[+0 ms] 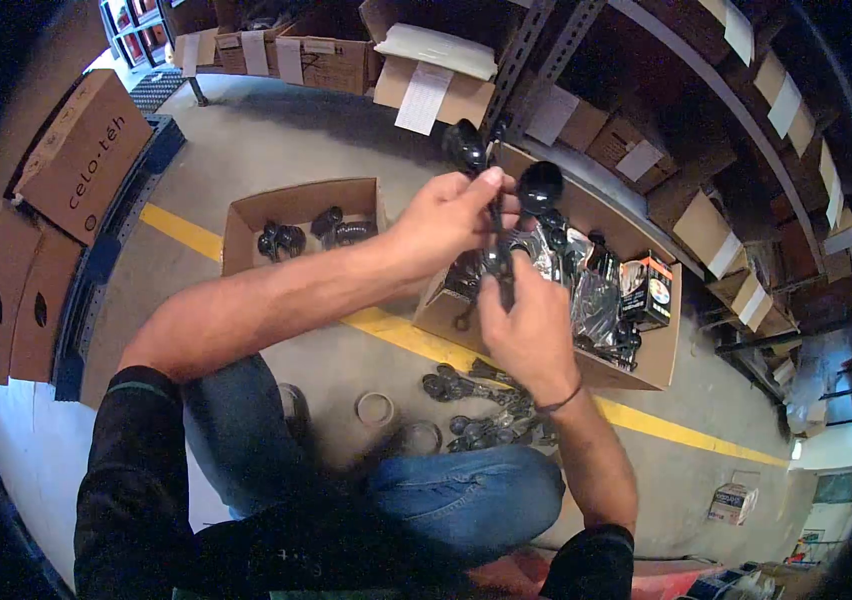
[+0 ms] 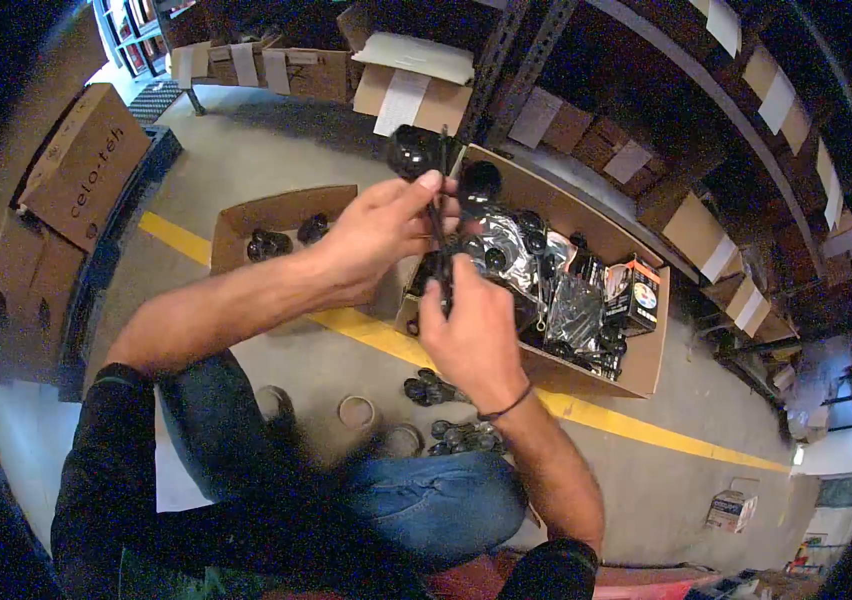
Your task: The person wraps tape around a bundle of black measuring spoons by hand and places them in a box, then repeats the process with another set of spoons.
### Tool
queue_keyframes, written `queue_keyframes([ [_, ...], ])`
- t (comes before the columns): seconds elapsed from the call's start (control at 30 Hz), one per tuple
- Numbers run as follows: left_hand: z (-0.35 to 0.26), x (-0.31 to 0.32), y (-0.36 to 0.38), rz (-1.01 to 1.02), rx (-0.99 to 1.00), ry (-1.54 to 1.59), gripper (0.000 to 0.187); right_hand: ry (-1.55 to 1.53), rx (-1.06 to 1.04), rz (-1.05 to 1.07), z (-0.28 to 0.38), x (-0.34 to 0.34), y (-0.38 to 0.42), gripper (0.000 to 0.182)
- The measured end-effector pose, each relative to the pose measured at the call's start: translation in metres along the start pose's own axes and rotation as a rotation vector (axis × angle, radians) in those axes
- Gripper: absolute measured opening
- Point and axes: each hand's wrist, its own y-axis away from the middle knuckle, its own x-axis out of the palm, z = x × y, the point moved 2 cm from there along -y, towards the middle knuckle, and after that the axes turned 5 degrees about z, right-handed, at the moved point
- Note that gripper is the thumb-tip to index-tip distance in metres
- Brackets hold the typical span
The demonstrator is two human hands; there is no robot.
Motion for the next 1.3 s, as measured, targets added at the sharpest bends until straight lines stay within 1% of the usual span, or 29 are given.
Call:
queue_keyframes([
  [0.03, -0.007, 0.001, 0.009, -0.055, -0.003, 0.018, 0.034, -0.113, -0.005, -0.004, 0.009, 0.002, 0.0, 0.019],
  [0.13, -0.024, -0.012, 0.031, -0.137, 0.065, 0.106, 0.035, -0.216, -0.009, 0.023, 0.023, 0.007, 0.0, 0.021],
  [0.17, -0.031, -0.016, 0.038, -0.229, 0.078, 0.051, 0.037, -0.225, 0.039, 0.076, 0.027, 0.008, 0.0, 0.024],
  [0.27, -0.043, -0.047, 0.042, -0.129, 0.143, 0.133, 0.039, -0.393, 0.075, 0.098, 0.02, 0.024, 0.002, 0.024],
  [0.3, -0.048, -0.055, 0.044, -0.131, 0.169, 0.094, 0.036, -0.295, 0.064, 0.092, 0.019, 0.023, 0.002, 0.022],
  [0.4, -0.066, -0.08, 0.047, -0.213, 0.231, 0.065, 0.03, -0.35, 0.073, 0.09, 0.009, 0.022, 0.002, 0.022],
  [0.43, -0.069, -0.086, 0.047, -0.238, 0.255, 0.094, 0.027, -0.464, 0.079, 0.126, 0.007, 0.023, 0.0, 0.019],
  [0.47, -0.07, -0.093, 0.048, -0.174, 0.192, 0.031, 0.026, -0.538, 0.07, 0.164, 0.006, 0.02, 0.002, 0.018],
  [0.53, -0.073, -0.097, 0.055, -0.045, 0.065, -0.094, 0.025, -0.687, 0.053, 0.239, 0.026, 0.006, 0.001, 0.015],
  [0.57, -0.064, -0.092, 0.055, -0.051, 0.022, -0.071, 0.027, -0.599, 0.016, 0.287, 0.025, 0.0, 0.001, 0.012],
  [0.67, -0.054, -0.077, 0.058, 0.08, -0.095, 0.03, 0.029, -0.823, -0.028, 0.229, 0.04, -0.006, 0.004, 0.015],
  [0.7, -0.053, -0.073, 0.059, 0.103, -0.068, 0.039, 0.033, -0.827, -0.113, 0.277, 0.036, -0.002, 0.002, 0.017],
  [0.8, -0.048, -0.06, 0.063, 0.124, -0.001, 0.085, 0.036, -1.176, 0.064, 0.44, 0.032, 0.006, 0.012, 0.019],
  [0.83, -0.046, -0.059, 0.065, 0.134, -0.023, 0.096, 0.04, -1.165, 0.074, 0.475, 0.029, 0.011, 0.011, 0.019],
  [0.87, -0.043, -0.057, 0.065, 0.128, -0.005, 0.035, 0.04, -1.145, 0.056, 0.511, 0.031, 0.013, 0.01, 0.022],
  [0.93, -0.039, -0.055, 0.065, 0.115, 0.024, -0.086, 0.039, -1.174, 0.063, 0.503, 0.034, 0.024, 0.009, 0.02],
  [0.97, -0.033, -0.062, 0.06, 0.199, 0.063, -0.097, 0.041, -1.185, 0.079, 0.5, 0.033, 0.028, 0.007, 0.021],
  [1.07, -0.024, -0.053, 0.062, 0.176, 0.167, -0.261, 0.042, -1.232, 0.15, 0.507, 0.032, 0.036, 0.003, 0.022],
  [1.1, -0.021, -0.052, 0.057, 0.08, 0.22, -0.313, 0.043, -1.257, 0.181, 0.52, 0.031, 0.038, 0.002, 0.022],
  [1.13, -0.018, -0.053, 0.055, 0.1, 0.21, -0.27, 0.043, -1.282, 0.213, 0.532, 0.029, 0.039, 0.001, 0.023],
  [1.2, -0.019, -0.051, 0.054, 0.139, 0.19, -0.186, 0.042, -1.319, 0.199, 0.554, 0.024, 0.041, -0.001, 0.024],
  [1.23, -0.019, -0.052, 0.054, 0.215, 0.151, -0.039, 0.04, -1.338, 0.206, 0.559, 0.024, 0.041, -0.002, 0.025],
  [1.3, -0.022, -0.053, 0.055, 0.217, 0.156, -0.07, 0.039, -1.337, 0.205, 0.553, 0.028, 0.037, -0.002, 0.027],
])
